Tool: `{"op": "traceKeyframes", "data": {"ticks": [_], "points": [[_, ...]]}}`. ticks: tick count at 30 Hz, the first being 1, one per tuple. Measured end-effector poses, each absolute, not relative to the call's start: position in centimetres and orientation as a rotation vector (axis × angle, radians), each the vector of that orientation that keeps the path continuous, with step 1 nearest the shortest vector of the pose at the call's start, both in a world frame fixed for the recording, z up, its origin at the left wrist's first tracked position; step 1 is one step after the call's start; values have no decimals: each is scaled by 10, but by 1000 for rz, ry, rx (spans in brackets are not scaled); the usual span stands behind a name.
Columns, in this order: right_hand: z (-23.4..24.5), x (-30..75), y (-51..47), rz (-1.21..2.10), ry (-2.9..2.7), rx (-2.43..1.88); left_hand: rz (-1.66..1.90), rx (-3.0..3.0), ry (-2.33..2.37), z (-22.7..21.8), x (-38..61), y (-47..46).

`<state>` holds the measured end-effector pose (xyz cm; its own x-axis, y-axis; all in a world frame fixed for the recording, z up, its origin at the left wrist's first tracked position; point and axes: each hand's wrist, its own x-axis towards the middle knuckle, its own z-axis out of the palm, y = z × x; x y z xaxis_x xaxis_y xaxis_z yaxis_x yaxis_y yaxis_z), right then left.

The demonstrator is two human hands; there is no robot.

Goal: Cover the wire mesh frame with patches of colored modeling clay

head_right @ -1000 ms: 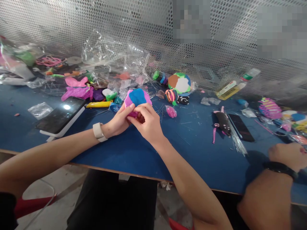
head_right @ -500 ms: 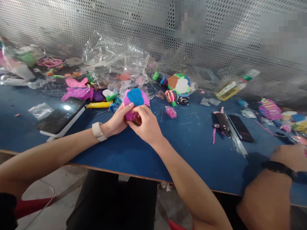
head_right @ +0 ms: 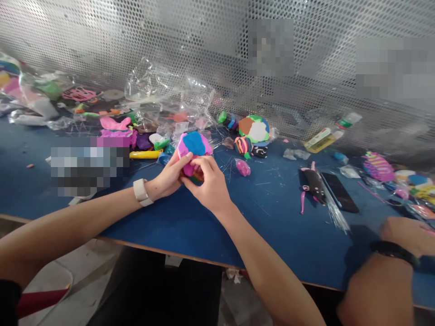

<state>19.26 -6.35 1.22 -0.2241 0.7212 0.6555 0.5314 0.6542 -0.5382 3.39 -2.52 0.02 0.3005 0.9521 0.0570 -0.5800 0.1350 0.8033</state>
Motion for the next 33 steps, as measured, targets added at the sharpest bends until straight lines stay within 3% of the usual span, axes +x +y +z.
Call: {"op": "traceKeyframes", "data": {"ticks": [21,33], "points": [[12,191,-61,485,-1691,-1054,1183,855,413,7,41,-29],[10,188,-65,282,-1694,-1083,1243,871,354,0,47,-37]]}}
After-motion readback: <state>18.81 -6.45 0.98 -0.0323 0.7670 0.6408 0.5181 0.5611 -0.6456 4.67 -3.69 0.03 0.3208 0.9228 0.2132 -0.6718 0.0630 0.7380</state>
